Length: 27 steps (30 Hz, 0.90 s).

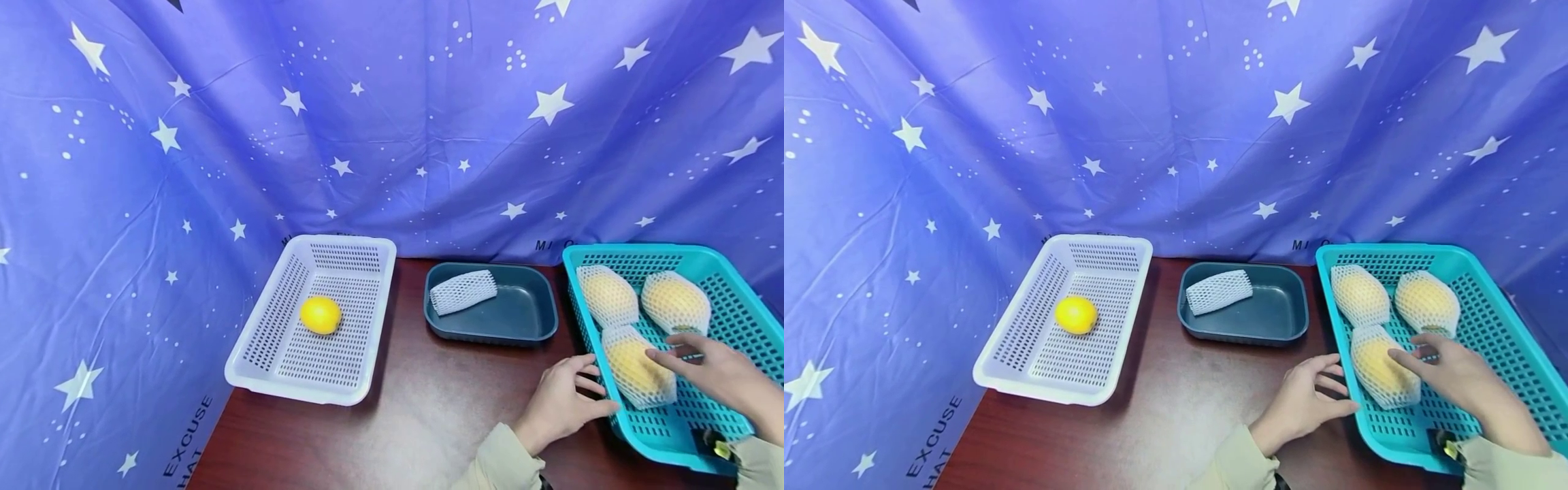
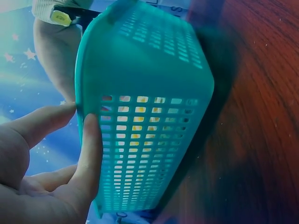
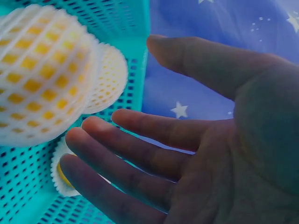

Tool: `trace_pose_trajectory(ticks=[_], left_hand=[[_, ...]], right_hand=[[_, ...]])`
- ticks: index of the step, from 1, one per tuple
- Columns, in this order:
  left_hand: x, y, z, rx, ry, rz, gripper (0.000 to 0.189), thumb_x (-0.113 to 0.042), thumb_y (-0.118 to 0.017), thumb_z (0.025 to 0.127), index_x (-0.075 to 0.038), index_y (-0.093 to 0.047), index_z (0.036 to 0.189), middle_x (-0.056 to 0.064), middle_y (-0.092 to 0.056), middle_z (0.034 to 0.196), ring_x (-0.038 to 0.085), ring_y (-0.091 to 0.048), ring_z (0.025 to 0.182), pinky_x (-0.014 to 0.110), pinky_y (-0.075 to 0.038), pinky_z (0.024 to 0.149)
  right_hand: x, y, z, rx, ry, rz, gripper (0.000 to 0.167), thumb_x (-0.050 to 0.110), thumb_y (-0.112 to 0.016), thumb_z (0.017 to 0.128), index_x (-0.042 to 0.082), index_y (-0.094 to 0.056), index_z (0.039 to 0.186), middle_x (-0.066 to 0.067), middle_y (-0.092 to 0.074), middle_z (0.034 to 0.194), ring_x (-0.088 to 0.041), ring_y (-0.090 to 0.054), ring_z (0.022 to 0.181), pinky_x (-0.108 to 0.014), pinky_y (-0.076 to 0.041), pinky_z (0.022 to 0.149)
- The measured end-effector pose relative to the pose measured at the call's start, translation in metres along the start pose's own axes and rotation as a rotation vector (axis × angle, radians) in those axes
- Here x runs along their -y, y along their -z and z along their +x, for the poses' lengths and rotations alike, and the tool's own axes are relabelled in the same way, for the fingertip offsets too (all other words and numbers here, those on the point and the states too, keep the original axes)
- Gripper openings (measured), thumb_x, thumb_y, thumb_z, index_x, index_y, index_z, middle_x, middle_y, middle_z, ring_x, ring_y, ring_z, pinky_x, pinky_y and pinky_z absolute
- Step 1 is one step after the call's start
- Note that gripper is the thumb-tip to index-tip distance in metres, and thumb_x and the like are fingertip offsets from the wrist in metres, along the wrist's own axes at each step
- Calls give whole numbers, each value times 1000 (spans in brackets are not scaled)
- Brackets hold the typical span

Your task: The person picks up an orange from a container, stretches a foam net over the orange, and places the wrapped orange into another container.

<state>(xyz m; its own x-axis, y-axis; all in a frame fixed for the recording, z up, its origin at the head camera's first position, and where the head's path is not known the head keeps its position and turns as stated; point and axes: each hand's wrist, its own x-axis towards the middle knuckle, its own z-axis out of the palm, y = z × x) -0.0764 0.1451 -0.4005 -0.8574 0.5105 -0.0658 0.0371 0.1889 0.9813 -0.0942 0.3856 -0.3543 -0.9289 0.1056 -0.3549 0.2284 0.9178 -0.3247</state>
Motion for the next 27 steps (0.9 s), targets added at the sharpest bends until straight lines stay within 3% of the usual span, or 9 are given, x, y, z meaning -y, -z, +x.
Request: trace_pose_trajectory(ticks=[6, 12, 20, 27], left_hand=[[-4, 7, -1, 10, -9, -19, 57, -9, -76, 86, -13, -54, 139, -13, -64, 120, -5, -66, 87, 8, -50, 66], [-5, 14, -3, 10, -60, 1, 49, -9, -75, 88, -13, -57, 133, -9, -64, 123, -6, -66, 88, 8, -51, 67], [-4, 22, -6, -52, -104, 28, 36, -9, -75, 87, -11, -62, 121, -11, -64, 119, -9, -64, 87, 7, -50, 66], [-2, 37, -7, -93, -123, 39, 31, -7, -76, 86, -11, -63, 115, -4, -69, 113, -9, -64, 85, 7, -50, 67]], right_hand=[[16, 8, -7, -66, 36, 26, 84, 53, -54, 98, -27, -41, 122, -44, -54, 105, -58, -57, 95, -49, -51, 62], [31, 10, -15, -82, 72, 53, 77, 49, -53, 99, -24, -46, 120, -35, -60, 96, -50, -61, 86, -48, -51, 61], [42, 6, -17, -93, 138, 57, 71, 49, -53, 100, -18, -53, 121, -30, -64, 98, -42, -63, 85, -46, -50, 60], [55, 0, -21, -123, 172, 99, 63, 47, -55, 99, -13, -57, 120, -21, -68, 95, -37, -65, 84, -46, -53, 60]])
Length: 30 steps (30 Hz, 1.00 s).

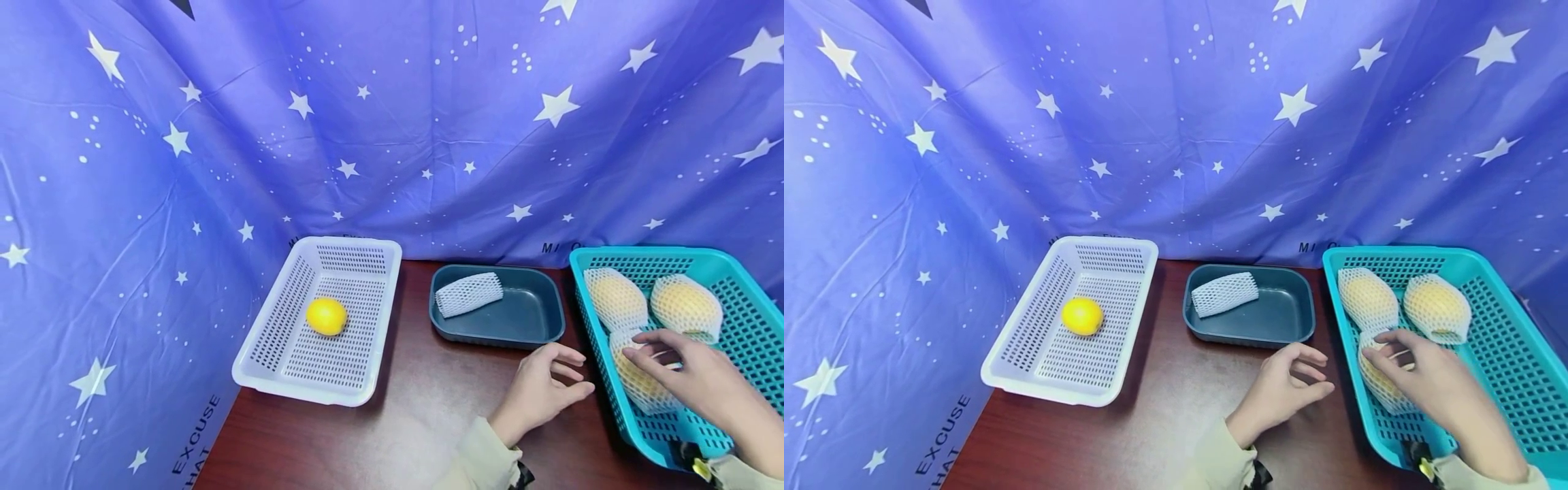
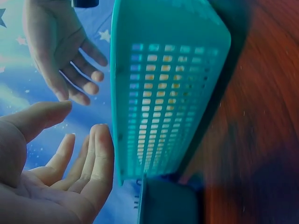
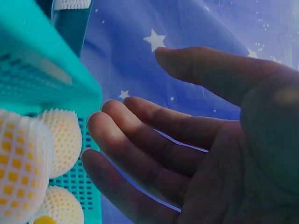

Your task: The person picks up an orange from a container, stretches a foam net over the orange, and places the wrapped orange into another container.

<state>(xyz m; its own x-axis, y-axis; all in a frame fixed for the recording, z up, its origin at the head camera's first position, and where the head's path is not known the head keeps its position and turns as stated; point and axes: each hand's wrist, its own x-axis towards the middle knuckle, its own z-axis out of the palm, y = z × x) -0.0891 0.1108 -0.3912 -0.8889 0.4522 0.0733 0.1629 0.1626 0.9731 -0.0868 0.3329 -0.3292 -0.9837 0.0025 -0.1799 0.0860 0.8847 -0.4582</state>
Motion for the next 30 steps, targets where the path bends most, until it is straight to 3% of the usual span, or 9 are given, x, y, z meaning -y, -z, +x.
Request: trace_pose_trajectory(ticks=[4, 9, 17, 30], left_hand=[[2, 10, -1, -16, -2, 6, 29, -6, -76, 86, -9, -64, 113, -1, -71, 107, -5, -66, 85, 7, -50, 68], [5, 21, -5, -12, -20, 28, 26, -7, -75, 87, -8, -64, 111, 3, -71, 103, -6, -65, 85, 8, -51, 69], [9, 43, -13, -35, -33, 89, 23, -9, -74, 88, -8, -64, 109, 2, -68, 101, -3, -64, 88, 8, -51, 70], [13, 81, -23, -80, -55, 188, 22, -11, -73, 90, -7, -65, 110, 4, -68, 103, 7, -67, 91, 13, -53, 74]], right_hand=[[9, -5, -2, -4, 22, 19, 59, 45, -55, 100, -10, -58, 119, -18, -69, 94, -34, -67, 83, -41, -53, 59], [19, -10, -4, 0, 63, 41, 56, 42, -56, 100, -10, -57, 121, -14, -70, 95, -32, -68, 84, -43, -55, 63], [37, -19, -4, -39, 141, 59, 50, 36, -62, 98, -9, -59, 120, -8, -70, 95, -24, -67, 82, -30, -54, 62], [61, -44, -1, -2, 150, 113, 47, 39, -62, 97, -3, -61, 117, -3, -68, 92, -16, -63, 82, -26, -50, 62]])
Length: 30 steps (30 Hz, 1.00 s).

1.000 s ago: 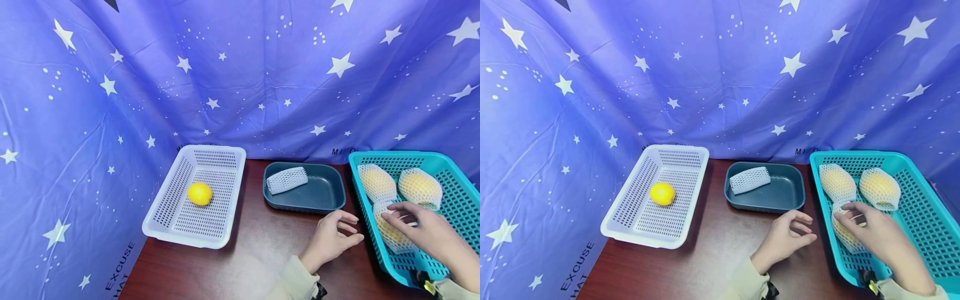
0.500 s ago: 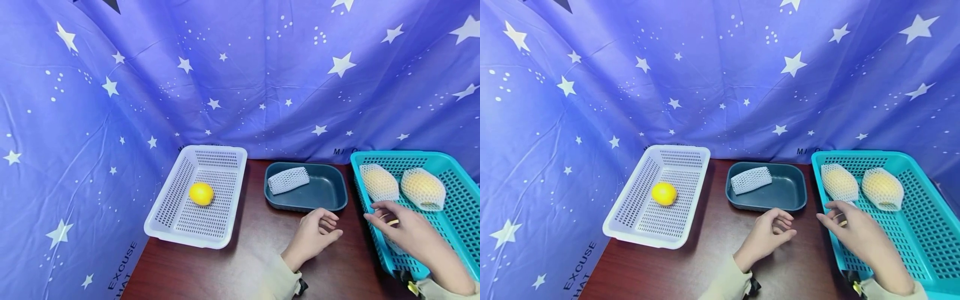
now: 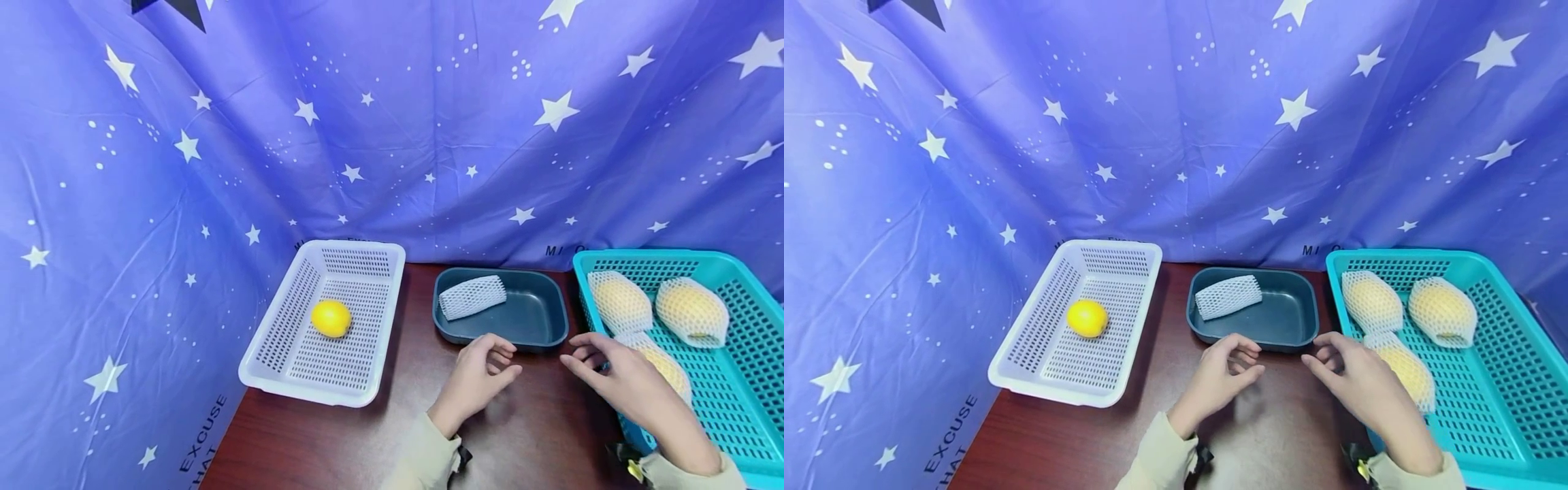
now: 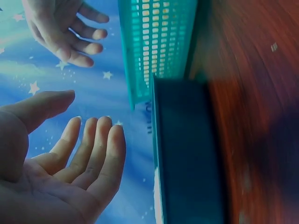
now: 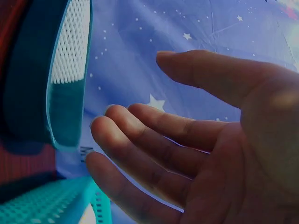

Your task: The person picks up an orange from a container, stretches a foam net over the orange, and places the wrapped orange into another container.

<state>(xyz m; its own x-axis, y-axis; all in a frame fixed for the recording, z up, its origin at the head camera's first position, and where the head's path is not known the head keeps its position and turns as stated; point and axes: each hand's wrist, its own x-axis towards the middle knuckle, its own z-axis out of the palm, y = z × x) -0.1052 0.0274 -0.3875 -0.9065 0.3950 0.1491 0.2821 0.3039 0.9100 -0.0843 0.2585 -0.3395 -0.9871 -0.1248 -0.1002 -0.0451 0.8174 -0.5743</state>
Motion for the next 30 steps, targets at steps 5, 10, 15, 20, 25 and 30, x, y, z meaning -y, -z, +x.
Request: trace_pose_trajectory(ticks=[5, 10, 15, 20, 25, 30], left_hand=[[5, 14, -4, -30, -10, 48, 22, -10, -74, 88, -5, -66, 108, 6, -69, 101, 10, -68, 89, 14, -54, 75], [12, 28, -10, -74, 6, 46, 21, -9, -74, 88, -4, -66, 107, 9, -69, 99, 11, -68, 86, 18, -55, 74], [16, 40, -12, -114, 19, 24, 20, -8, -74, 88, -4, -66, 106, 8, -70, 98, 8, -67, 84, 24, -58, 75], [23, 53, -20, -140, 40, 38, 19, -8, -74, 88, -7, -66, 105, 7, -70, 96, 8, -67, 83, 25, -58, 75], [27, 67, -26, -156, 42, 65, 18, -7, -73, 88, -3, -66, 104, 10, -70, 96, 15, -69, 84, 25, -58, 74], [23, 84, -30, -171, 40, 88, 19, -8, -72, 90, 0, -65, 106, 17, -69, 99, 22, -69, 86, 29, -58, 76]], right_hand=[[8, -12, 2, -9, 14, 31, 46, 39, -62, 97, -2, -61, 119, 0, -69, 92, -10, -63, 79, -25, -50, 63], [15, -26, 4, -35, 20, 57, 43, 37, -65, 96, 0, -63, 117, 1, -69, 92, -8, -61, 76, -25, -49, 64], [22, -36, 9, -40, 26, 70, 43, 37, -67, 95, 0, -63, 115, 1, -68, 92, -9, -60, 77, -26, -50, 64], [29, -46, 10, -35, 45, 102, 39, 33, -68, 95, 1, -63, 116, 0, -68, 93, -10, -62, 80, -27, -51, 67], [39, -57, 10, -85, 114, 133, 34, 24, -71, 92, 1, -62, 116, 0, -67, 92, -8, -63, 78, -25, -52, 68], [52, -65, 12, -103, 147, 166, 38, 25, -72, 92, 1, -60, 119, 1, -67, 93, -9, -63, 79, -27, -53, 69]])
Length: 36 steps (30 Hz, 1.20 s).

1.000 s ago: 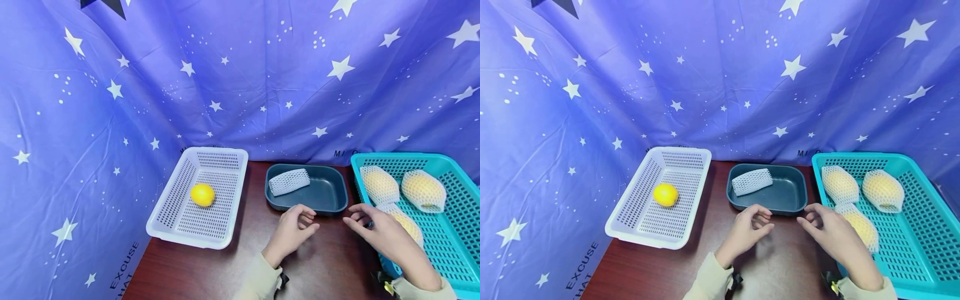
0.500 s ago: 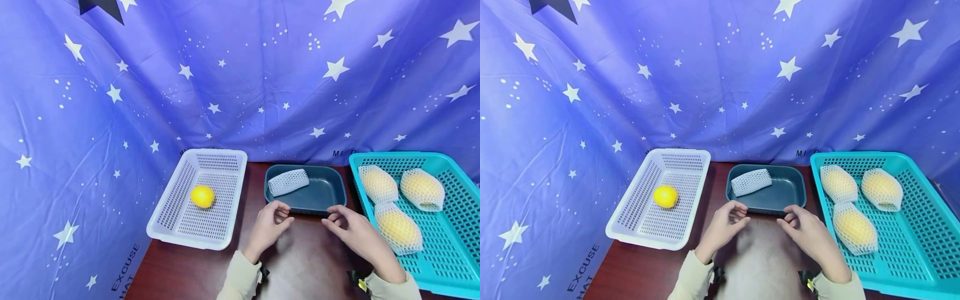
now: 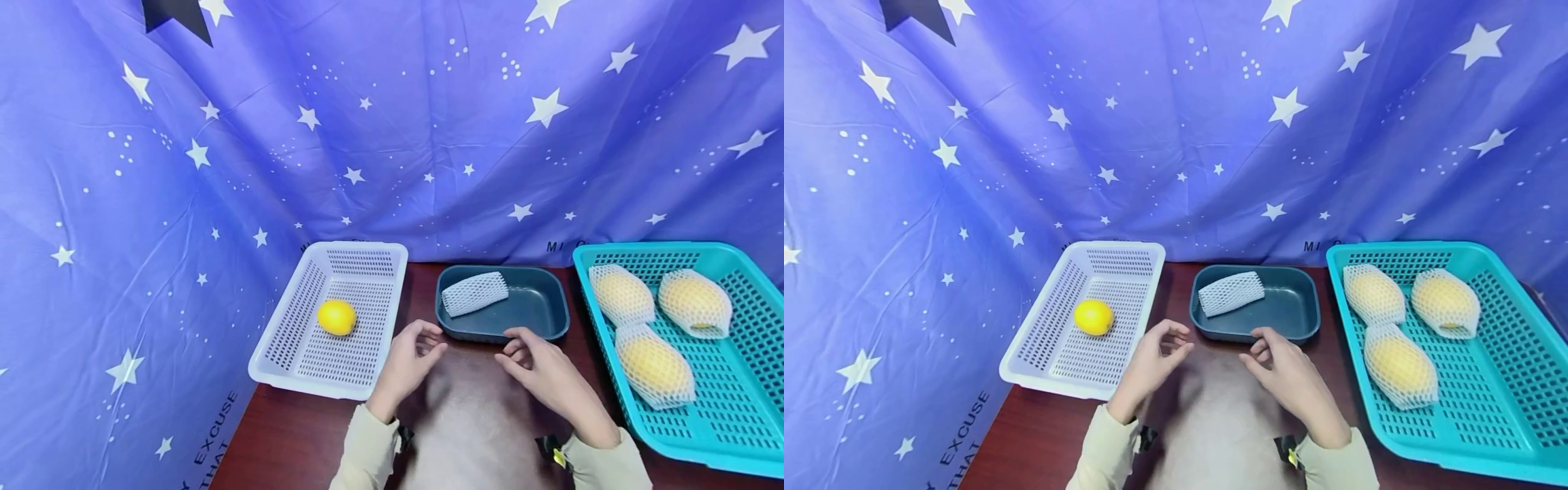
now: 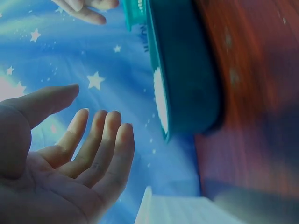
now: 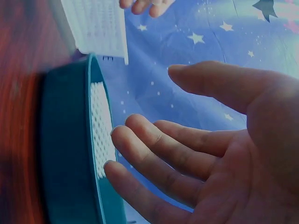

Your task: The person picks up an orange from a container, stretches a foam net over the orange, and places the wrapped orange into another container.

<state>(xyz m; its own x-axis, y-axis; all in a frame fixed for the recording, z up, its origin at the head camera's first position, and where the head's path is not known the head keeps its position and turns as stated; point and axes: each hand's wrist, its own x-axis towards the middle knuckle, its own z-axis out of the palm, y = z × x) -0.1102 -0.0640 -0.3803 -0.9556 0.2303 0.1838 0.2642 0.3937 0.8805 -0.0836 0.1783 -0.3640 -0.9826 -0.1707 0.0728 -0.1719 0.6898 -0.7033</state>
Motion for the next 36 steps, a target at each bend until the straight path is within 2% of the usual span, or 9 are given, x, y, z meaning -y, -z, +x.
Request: trace_pose_trajectory(ticks=[8, 14, 19, 26, 32, 36], left_hand=[[3, 32, 1, -53, 36, 59, 19, -5, -71, 89, 1, -64, 106, 18, -69, 99, 26, -67, 89, 33, -58, 77], [8, 52, 5, -121, 37, 70, 21, -6, -72, 89, 2, -64, 107, 18, -69, 100, 28, -68, 91, 36, -58, 79], [13, 67, 9, -174, 101, 103, 21, -8, -73, 88, 1, -65, 106, 15, -70, 99, 26, -67, 91, 32, -57, 76], [21, 87, 11, -201, 176, 144, 23, -9, -71, 89, 2, -64, 109, 16, -69, 101, 27, -67, 94, 42, -57, 84], [27, 105, 12, -241, 202, 200, 23, -10, -71, 90, 1, -65, 110, 17, -69, 103, 30, -67, 98, 43, -56, 87], [29, 112, 12, -262, 229, 198, 25, -9, -70, 89, 4, -64, 110, 19, -68, 105, 32, -67, 98, 44, -56, 89]], right_hand=[[12, -16, 7, 3, 30, 45, 40, 21, -71, 92, 1, -57, 124, 1, -64, 95, -11, -62, 85, -30, -53, 73], [19, -33, 13, -1, 58, 75, 39, 17, -73, 90, 1, -58, 123, -2, -65, 95, -12, -63, 85, -32, -54, 76], [26, -47, 17, 20, 72, 126, 38, 15, -73, 89, 2, -58, 122, -2, -65, 95, -13, -63, 85, -33, -55, 77], [33, -62, 22, 17, 101, 189, 38, 12, -74, 88, 2, -59, 121, -3, -66, 94, -15, -64, 85, -32, -56, 76], [38, -71, 24, 25, 114, 225, 39, 12, -73, 88, 1, -58, 123, -4, -65, 96, -17, -64, 86, -33, -56, 76], [42, -77, 25, 45, 105, 246, 40, 13, -72, 90, 2, -57, 124, -4, -66, 98, -16, -64, 87, -35, -57, 76]])
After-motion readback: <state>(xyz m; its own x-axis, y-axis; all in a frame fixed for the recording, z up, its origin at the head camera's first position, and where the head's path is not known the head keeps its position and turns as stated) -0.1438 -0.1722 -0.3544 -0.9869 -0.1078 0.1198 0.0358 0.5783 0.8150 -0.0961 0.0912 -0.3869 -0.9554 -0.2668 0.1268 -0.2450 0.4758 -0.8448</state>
